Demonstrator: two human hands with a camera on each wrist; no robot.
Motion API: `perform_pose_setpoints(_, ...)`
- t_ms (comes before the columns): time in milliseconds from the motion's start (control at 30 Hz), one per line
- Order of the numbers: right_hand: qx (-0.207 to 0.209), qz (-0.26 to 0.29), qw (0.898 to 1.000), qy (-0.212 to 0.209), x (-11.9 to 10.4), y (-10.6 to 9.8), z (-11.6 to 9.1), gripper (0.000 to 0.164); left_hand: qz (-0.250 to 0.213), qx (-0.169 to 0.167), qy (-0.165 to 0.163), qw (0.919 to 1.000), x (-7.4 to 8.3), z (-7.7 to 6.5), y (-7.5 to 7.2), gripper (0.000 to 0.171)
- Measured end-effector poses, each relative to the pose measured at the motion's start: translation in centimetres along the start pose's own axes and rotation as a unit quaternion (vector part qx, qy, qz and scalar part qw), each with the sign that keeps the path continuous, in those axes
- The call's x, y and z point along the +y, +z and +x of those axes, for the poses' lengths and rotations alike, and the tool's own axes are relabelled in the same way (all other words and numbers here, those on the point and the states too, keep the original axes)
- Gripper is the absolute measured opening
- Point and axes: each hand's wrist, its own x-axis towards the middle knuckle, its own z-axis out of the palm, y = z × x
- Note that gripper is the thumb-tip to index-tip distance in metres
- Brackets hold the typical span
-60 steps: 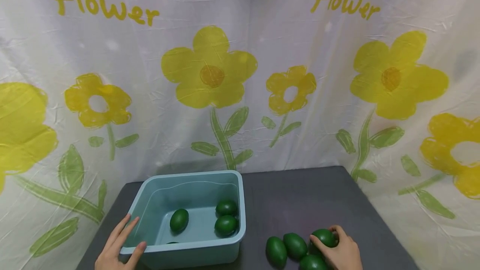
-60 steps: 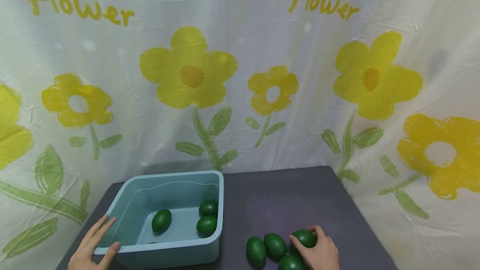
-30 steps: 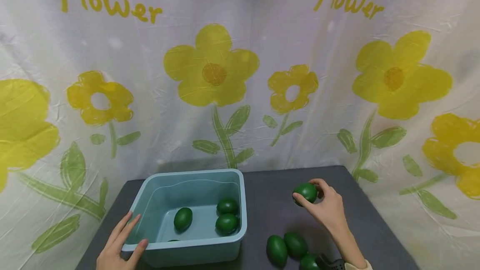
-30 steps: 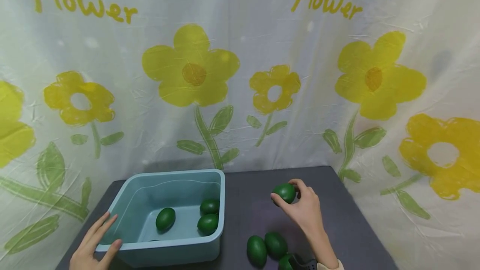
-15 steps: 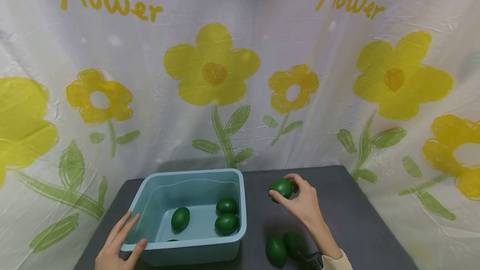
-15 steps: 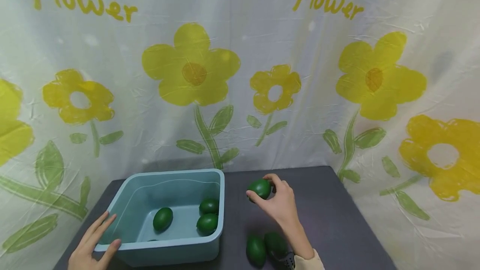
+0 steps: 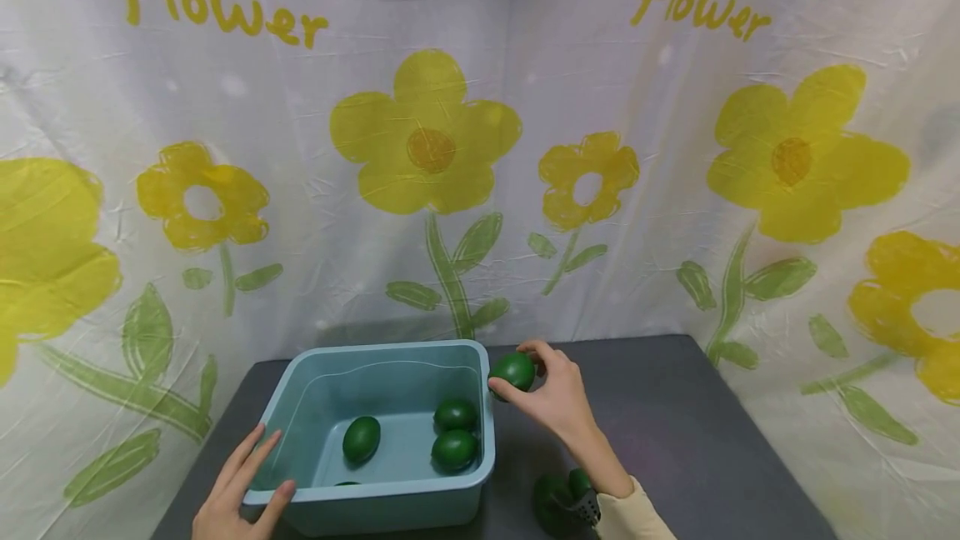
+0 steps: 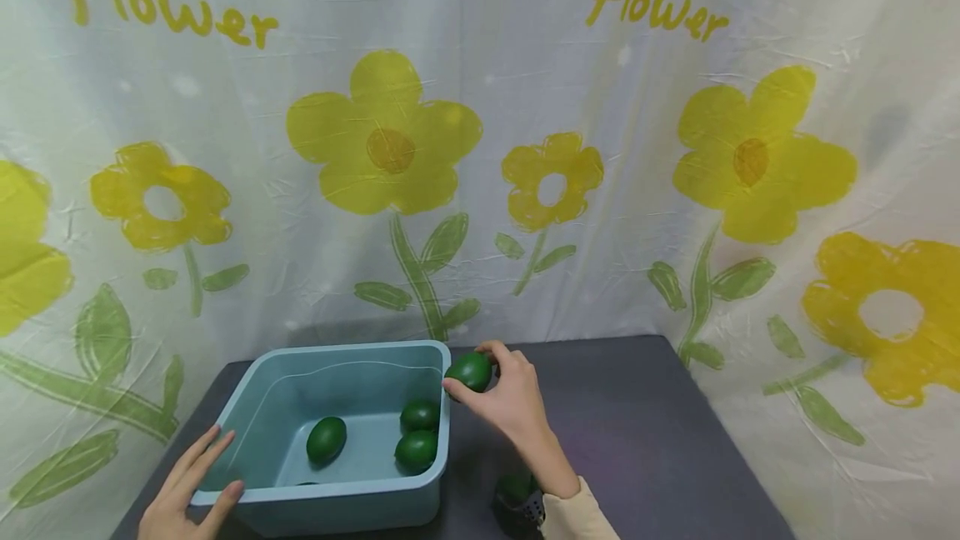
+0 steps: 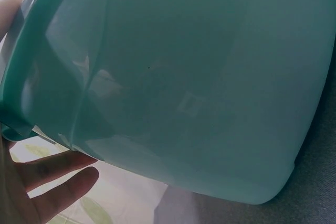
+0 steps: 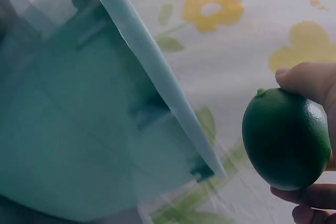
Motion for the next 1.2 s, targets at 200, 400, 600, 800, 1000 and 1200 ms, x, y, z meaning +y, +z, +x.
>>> perform_pose_setpoints(200, -0.023, 0.023, 0.999, -0.023, -1.2, 1.2, 0.5, 0.057, -0.002, 0.009, 0.003, 0.9999, -0.1, 0.0, 0.1, 0.068)
perform_pose_setpoints(400, -0.047, 0.026, 0.998, -0.024, -2.0, 2.3, 0.9, 0.058, -0.003, 0.015, 0.002, 0.9999, 0.1, 0.0, 0.2, 0.068)
perform_pose_setpoints(600, -0.093, 0.02, 0.995, -0.011, -2.3, 3.7, 1.3, 0.059, -0.005, 0.027, 0.004, 0.9996, -0.1, 0.0, 0.3, 0.067)
perform_pose_setpoints(800, -0.129, -0.017, 0.991, -0.018, -2.2, 4.9, 1.5, 0.062, -0.009, 0.024, 0.002, 0.9997, -0.2, 0.0, 0.4, 0.067)
perform_pose_setpoints(1000, -0.148, -0.06, 0.987, -0.034, -2.2, 5.6, 1.5, 0.063, -0.01, 0.009, 0.001, 0.9999, -0.4, 0.0, 0.2, 0.069)
perform_pose_setpoints(1200, -0.151, -0.124, 0.978, -0.073, -2.4, 5.7, 1.8, 0.066, -0.005, 0.009, 0.0, 1.0, -0.3, 0.1, 0.3, 0.069)
